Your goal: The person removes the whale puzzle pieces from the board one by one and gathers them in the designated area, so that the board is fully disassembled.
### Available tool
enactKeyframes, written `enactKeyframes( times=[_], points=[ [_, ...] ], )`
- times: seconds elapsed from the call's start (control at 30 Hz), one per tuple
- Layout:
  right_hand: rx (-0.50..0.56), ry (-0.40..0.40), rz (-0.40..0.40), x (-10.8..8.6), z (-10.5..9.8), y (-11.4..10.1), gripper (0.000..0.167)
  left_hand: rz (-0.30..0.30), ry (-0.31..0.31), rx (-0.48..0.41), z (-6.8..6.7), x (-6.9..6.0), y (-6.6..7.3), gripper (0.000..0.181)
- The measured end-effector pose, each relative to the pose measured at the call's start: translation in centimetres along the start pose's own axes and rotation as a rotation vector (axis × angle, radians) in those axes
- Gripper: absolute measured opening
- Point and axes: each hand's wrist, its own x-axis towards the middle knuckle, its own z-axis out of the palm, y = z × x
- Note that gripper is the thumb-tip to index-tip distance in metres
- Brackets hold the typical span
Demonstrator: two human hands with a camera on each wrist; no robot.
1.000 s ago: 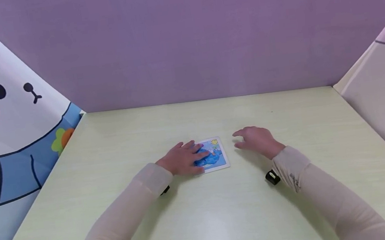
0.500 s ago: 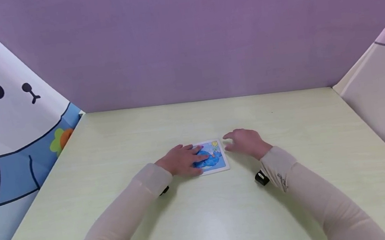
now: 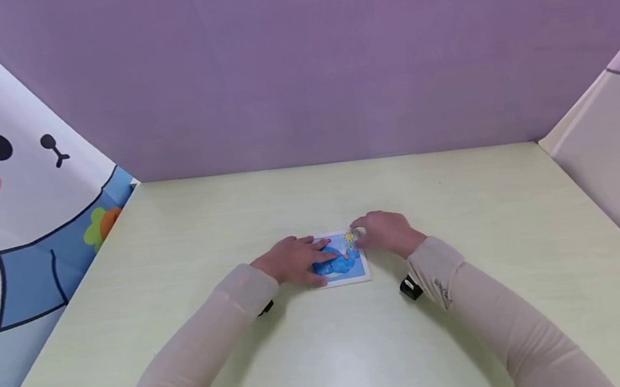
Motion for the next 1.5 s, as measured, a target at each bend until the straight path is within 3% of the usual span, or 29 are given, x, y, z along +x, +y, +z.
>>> enactKeyframes(
  times=[0.57,1.1,1.5],
  points=[
    [0.066,-0.053,0.012,0.4,0.2,-0.1,0.044,0.015,0.037,-0.013,0.3,0.1,-0.1,0.071],
    [0.031,-0.08,0.02,0.5,0.4,-0.8,0.041,-0.026,-0.043,0.019,-0.6,0.5,0.4,0.076],
    [0.063,-0.087,0.036,0.4,0.4,-1.1,0.04,-0.064,-0.063,-0.034,-0.2,0.8,0.6,0.078]
  ],
)
